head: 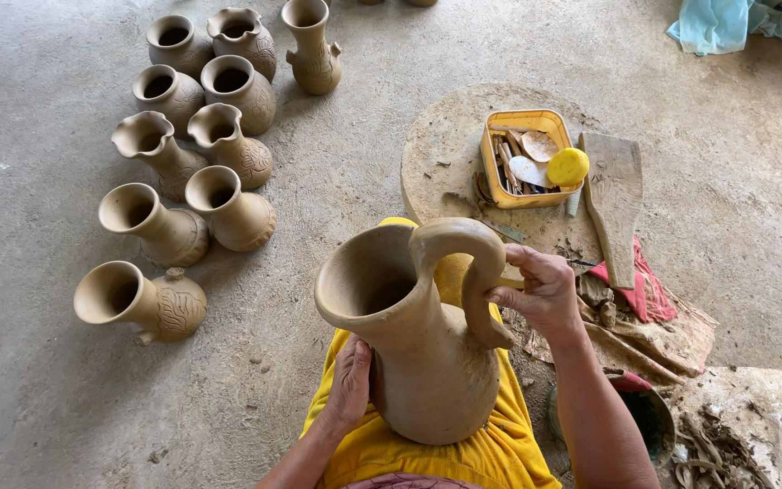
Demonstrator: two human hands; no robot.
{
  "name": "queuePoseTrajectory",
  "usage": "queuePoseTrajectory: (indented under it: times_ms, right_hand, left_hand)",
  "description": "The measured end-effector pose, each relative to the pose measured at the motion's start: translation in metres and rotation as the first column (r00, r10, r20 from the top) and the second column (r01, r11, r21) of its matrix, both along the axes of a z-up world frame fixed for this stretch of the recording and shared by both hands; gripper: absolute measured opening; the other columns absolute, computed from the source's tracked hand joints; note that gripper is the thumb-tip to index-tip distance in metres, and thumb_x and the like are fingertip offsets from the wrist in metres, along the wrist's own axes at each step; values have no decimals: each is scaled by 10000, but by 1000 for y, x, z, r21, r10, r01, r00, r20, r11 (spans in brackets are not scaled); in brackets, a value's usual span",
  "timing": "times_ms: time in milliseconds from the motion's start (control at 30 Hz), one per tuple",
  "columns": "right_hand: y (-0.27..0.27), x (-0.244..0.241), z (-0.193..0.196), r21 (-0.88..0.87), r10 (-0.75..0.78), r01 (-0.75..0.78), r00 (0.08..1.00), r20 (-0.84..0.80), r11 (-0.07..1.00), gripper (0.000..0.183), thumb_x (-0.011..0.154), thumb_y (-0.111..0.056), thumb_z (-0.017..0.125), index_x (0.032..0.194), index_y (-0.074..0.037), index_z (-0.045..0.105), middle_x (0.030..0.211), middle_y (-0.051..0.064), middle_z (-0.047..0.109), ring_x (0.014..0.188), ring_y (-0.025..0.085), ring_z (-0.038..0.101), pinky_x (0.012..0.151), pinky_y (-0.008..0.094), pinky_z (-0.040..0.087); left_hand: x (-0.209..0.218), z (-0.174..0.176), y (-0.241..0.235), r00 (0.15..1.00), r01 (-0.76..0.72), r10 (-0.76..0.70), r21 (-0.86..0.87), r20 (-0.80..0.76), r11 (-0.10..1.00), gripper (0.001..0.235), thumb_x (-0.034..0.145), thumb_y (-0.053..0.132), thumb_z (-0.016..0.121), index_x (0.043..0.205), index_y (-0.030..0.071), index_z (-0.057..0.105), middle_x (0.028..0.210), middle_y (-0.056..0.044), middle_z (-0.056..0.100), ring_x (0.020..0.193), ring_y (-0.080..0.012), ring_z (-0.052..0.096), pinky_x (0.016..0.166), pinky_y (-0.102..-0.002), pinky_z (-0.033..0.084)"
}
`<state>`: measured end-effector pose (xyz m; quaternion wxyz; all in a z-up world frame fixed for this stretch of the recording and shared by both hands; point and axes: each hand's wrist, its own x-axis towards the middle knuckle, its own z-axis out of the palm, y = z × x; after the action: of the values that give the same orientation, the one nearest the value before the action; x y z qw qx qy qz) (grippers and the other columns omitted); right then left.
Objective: The person attaches and shapes a clay handle on a ceramic pitcher, smoothing the seams and refining the curves by hand.
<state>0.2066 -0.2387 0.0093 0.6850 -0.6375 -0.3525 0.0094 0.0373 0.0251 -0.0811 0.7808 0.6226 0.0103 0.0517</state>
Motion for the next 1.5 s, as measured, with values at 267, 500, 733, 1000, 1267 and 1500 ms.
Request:
queuePoseTrajectory:
  times_ms: [267,500,733,1000,1267,1500]
  right_hand:
    - [-1,-5,4,-82,-44,49,997,61,995,622,783,-174,885,1323,32,655,1179,76,752,1076,99,681,981,271,562]
    - [0,-11,15,-185,-65,86,991,117,979,679,768,-210,903,1349,14,633,1206,81,751,1114,119,697,1029,315,573]
    - [1,-22,36,-233,49,-30,996,75,972,947,668,-333,921,1458,-14,508,1379,129,657,1284,216,625,1148,419,470]
    - [9,-12,38,-241,-126,146,987,95,959,726,786,-241,886,1423,-25,612,1283,109,744,1215,180,690,1131,387,531]
    - [12,-21,50,-332,-164,209,974,159,920,883,652,-228,931,1424,-21,555,1316,107,698,1209,197,661,1071,402,519]
    - [-13,-32,52,-346,-51,45,999,-7,937,988,676,-233,886,1511,-31,398,1385,130,616,1251,241,619,1020,445,538]
  left_hand:
    - [-1,2,0,1000,4,-4,0,-4,1000,743,1049,546,360,1538,-13,380,1534,-125,515,1437,-212,428,1202,-355,308]
    - [-1,-1,-1,1000,-9,9,-22,-10,1000,717,1059,527,374,1527,-16,394,1518,-122,531,1420,-202,441,1192,-346,318]
    - [1,4,-2,1000,-9,9,-11,18,1000,685,1065,492,379,1527,-15,386,1525,-113,517,1431,-199,428,1200,-346,304]
    - [-1,5,-2,1000,-19,18,32,20,999,685,1072,497,374,1505,-31,426,1492,-128,553,1404,-215,467,1186,-350,331]
    - [0,10,-3,999,-6,5,17,45,1000,742,1052,562,359,1525,-8,398,1510,-120,530,1415,-211,446,1189,-350,322]
    - [1,8,5,998,-15,6,122,70,992,759,1060,601,292,1465,-12,482,1476,-106,565,1401,-202,476,1186,-346,323]
